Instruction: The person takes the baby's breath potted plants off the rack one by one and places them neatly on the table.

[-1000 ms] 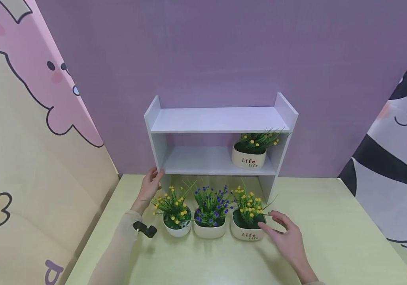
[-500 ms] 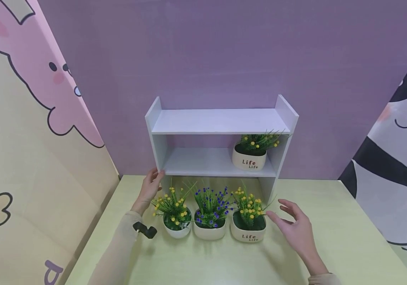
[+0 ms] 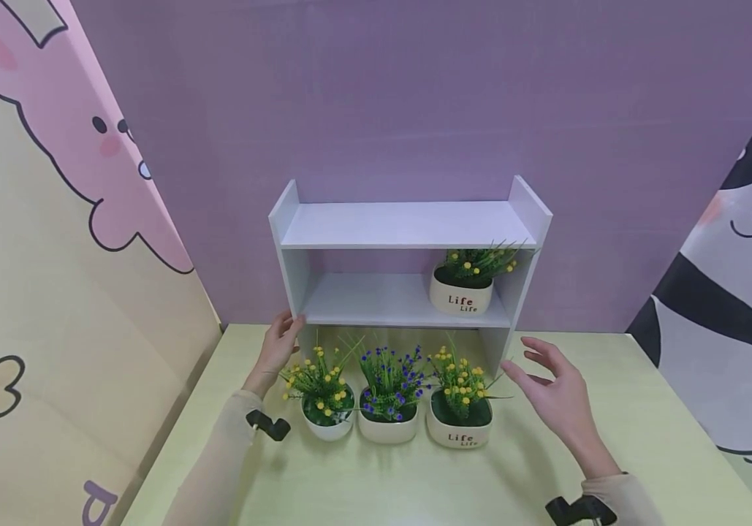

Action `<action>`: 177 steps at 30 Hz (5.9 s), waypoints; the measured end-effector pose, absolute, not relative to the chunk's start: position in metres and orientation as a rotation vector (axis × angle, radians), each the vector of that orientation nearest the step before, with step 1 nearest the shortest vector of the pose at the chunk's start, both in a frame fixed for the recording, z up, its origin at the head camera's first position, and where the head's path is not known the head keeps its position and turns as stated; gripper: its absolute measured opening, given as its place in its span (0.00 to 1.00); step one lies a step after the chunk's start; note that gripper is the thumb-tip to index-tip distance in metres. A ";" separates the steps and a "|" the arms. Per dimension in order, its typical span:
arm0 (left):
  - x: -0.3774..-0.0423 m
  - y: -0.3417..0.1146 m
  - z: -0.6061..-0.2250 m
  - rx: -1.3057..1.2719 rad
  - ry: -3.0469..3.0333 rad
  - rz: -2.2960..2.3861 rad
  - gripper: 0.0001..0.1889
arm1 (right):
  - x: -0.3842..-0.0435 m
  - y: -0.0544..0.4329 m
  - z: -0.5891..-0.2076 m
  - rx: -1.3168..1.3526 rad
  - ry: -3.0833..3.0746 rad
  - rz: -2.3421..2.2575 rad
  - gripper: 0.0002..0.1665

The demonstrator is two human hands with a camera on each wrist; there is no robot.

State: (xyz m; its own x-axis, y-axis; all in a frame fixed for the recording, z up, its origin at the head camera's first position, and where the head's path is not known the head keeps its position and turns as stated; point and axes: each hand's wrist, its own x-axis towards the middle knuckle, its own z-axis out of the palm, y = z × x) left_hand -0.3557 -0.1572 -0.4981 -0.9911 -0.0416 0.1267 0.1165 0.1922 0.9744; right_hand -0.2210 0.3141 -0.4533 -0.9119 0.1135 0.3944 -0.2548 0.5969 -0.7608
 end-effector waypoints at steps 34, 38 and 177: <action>-0.356 -0.157 -0.500 -0.089 -2.325 -1.921 0.32 | -0.271 0.309 -0.402 0.254 -2.566 1.212 0.42; -0.354 -0.157 -0.500 -0.098 -2.326 -1.912 0.33 | -0.277 0.307 -0.401 0.256 -2.583 1.214 0.43; -0.349 -0.158 -0.487 -0.115 -2.324 -1.958 0.32 | -0.258 0.314 -0.402 0.201 -2.562 1.243 0.32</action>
State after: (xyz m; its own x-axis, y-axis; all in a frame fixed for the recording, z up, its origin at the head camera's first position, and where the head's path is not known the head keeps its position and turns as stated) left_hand -0.3485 -0.1581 -0.4867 -0.9921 -0.0070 0.1255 0.1225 0.1704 0.9777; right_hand -0.2579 0.3140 -0.4016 -0.9495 -0.0008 0.3138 -0.2470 0.6187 -0.7458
